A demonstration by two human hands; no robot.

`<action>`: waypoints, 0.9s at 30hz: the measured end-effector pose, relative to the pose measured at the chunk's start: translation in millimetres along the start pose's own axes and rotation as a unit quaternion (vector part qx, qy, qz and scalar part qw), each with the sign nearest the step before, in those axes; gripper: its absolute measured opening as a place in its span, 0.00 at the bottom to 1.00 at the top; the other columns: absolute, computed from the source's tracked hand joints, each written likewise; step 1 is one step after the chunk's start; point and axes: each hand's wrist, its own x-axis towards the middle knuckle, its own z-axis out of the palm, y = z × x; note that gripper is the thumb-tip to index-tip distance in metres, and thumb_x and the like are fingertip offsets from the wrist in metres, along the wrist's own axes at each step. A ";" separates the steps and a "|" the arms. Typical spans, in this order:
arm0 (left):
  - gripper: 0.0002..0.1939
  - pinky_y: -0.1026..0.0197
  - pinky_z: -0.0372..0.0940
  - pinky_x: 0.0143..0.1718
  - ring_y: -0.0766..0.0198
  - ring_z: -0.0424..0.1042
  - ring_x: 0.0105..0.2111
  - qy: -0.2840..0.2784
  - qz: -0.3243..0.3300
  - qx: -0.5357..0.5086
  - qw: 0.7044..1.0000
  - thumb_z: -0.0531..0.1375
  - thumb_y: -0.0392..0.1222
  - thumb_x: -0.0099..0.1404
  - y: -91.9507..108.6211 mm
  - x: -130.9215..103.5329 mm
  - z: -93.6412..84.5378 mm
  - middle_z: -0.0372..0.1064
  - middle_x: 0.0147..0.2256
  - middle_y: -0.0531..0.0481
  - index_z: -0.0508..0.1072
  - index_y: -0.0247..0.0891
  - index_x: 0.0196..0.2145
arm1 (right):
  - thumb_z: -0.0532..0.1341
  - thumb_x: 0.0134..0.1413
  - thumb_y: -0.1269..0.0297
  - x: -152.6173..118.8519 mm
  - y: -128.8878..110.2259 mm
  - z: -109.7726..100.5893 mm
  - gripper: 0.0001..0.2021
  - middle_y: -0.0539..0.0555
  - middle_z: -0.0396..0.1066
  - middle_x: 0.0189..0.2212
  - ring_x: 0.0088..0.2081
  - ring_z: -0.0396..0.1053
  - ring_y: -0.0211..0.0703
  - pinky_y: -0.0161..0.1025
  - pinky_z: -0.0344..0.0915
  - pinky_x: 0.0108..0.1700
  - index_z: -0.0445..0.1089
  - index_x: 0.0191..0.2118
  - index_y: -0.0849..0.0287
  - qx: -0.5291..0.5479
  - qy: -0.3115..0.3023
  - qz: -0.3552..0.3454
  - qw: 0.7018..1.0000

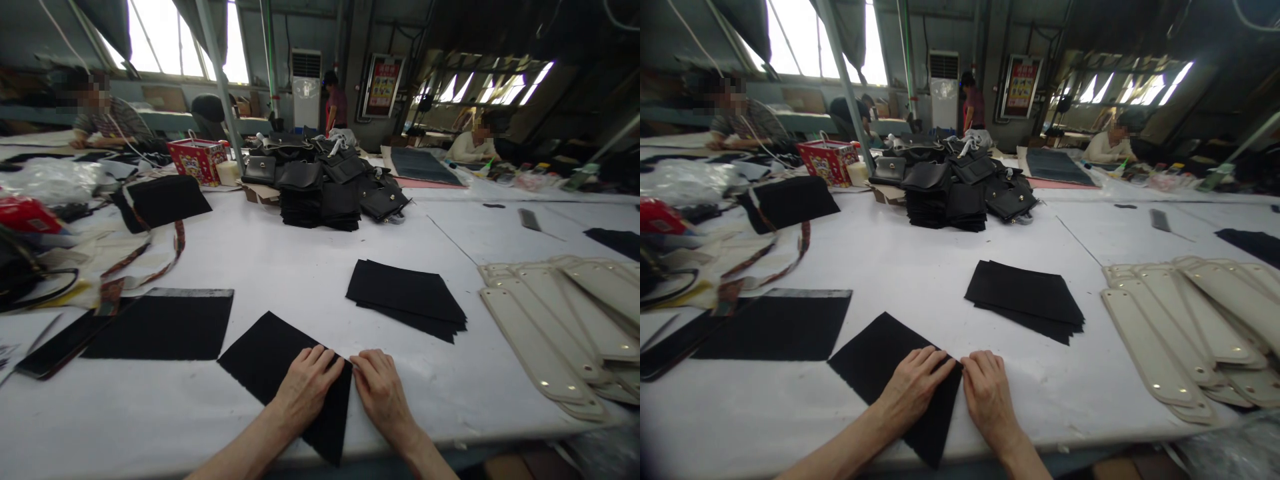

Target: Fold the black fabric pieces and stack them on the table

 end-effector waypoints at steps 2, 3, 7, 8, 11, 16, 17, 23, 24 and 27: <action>0.20 0.53 0.61 0.47 0.54 0.64 0.49 -0.002 0.000 0.000 1.000 0.54 0.32 0.67 -0.5 -0.1 0.5 0.66 0.49 0.46 0.63 0.43 0.56 | 0.53 0.61 0.74 -0.5 2.7 -0.1 0.13 0.54 0.66 0.38 0.41 0.62 0.44 0.44 0.57 0.44 0.67 0.48 0.57 0.013 0.002 0.020 1.000; 0.20 0.53 0.61 0.48 0.54 0.64 0.49 -0.002 0.000 0.000 1.000 0.53 0.32 0.67 -0.6 -0.1 0.5 0.66 0.49 0.46 0.63 0.43 0.56 | 0.54 0.61 0.74 -0.4 3.7 -0.4 0.13 0.54 0.66 0.38 0.41 0.62 0.44 0.44 0.56 0.44 0.67 0.49 0.56 0.018 -0.003 0.024 1.000; 0.21 0.53 0.60 0.48 0.55 0.64 0.49 -0.004 0.005 0.007 1.000 0.53 0.32 0.67 -0.5 -0.1 0.1 0.65 0.52 0.47 0.63 0.43 0.56 | 0.54 0.61 0.74 0.9 4.4 -2.9 0.13 0.53 0.65 0.37 0.40 0.62 0.43 0.43 0.56 0.43 0.69 0.47 0.54 0.017 -0.023 0.017 0.999; 0.20 0.53 0.60 0.48 0.55 0.63 0.49 -0.006 0.009 0.009 1.000 0.53 0.32 0.67 -0.3 -0.1 -0.1 0.64 0.53 0.47 0.62 0.43 0.56 | 0.54 0.61 0.74 1.1 3.5 -3.7 0.12 0.53 0.65 0.36 0.40 0.62 0.43 0.43 0.56 0.43 0.70 0.46 0.55 0.011 -0.028 0.012 0.999; 0.20 0.52 0.60 0.48 0.54 0.63 0.49 -0.016 0.020 0.019 0.999 0.53 0.33 0.67 0.4 0.0 -0.2 0.66 0.52 0.47 0.62 0.41 0.57 | 0.53 0.61 0.74 1.4 -0.9 -6.3 0.12 0.54 0.65 0.35 0.39 0.61 0.44 0.46 0.55 0.45 0.70 0.46 0.56 -0.032 -0.051 -0.013 0.998; 0.22 0.52 0.59 0.47 0.52 0.63 0.50 -0.026 0.032 0.040 0.998 0.53 0.32 0.66 1.4 0.9 -1.4 0.67 0.51 0.45 0.61 0.39 0.58 | 0.54 0.58 0.75 -0.2 -9.2 -10.0 0.17 0.57 0.68 0.38 0.42 0.61 0.50 0.53 0.53 0.50 0.66 0.52 0.61 -0.140 -0.093 -0.052 0.984; 0.23 0.52 0.59 0.47 0.52 0.63 0.50 -0.027 0.032 0.041 0.998 0.53 0.31 0.66 1.3 0.8 -2.2 0.67 0.51 0.44 0.61 0.39 0.58 | 0.54 0.58 0.76 -0.9 -9.9 -10.8 0.18 0.58 0.68 0.39 0.42 0.61 0.50 0.54 0.53 0.50 0.66 0.53 0.61 -0.147 -0.097 -0.051 0.983; 0.19 0.54 0.59 0.47 0.57 0.64 0.49 -0.016 0.003 0.001 1.000 0.52 0.32 0.68 -3.2 -3.1 -11.6 0.67 0.52 0.48 0.63 0.42 0.56 | 0.54 0.56 0.77 -7.7 -7.8 -12.3 0.21 0.57 0.67 0.42 0.43 0.61 0.48 0.49 0.55 0.47 0.65 0.55 0.57 -0.105 -0.074 -0.026 0.991; 0.18 0.54 0.59 0.47 0.58 0.65 0.48 -0.010 -0.009 -0.009 1.000 0.52 0.33 0.69 -4.9 -3.3 -14.4 0.67 0.51 0.49 0.63 0.42 0.55 | 0.54 0.55 0.77 -9.0 -7.4 -11.8 0.22 0.57 0.67 0.43 0.43 0.61 0.48 0.48 0.55 0.48 0.65 0.55 0.56 -0.101 -0.067 -0.022 0.992; 0.16 0.55 0.59 0.47 0.59 0.65 0.47 -0.009 -0.034 -0.029 0.999 0.54 0.36 0.68 -12.6 0.2 -25.1 0.67 0.49 0.50 0.65 0.45 0.53 | 0.55 0.54 0.78 -10.6 -6.7 -11.2 0.22 0.56 0.68 0.42 0.43 0.62 0.47 0.48 0.55 0.48 0.66 0.54 0.54 -0.089 -0.054 -0.011 0.995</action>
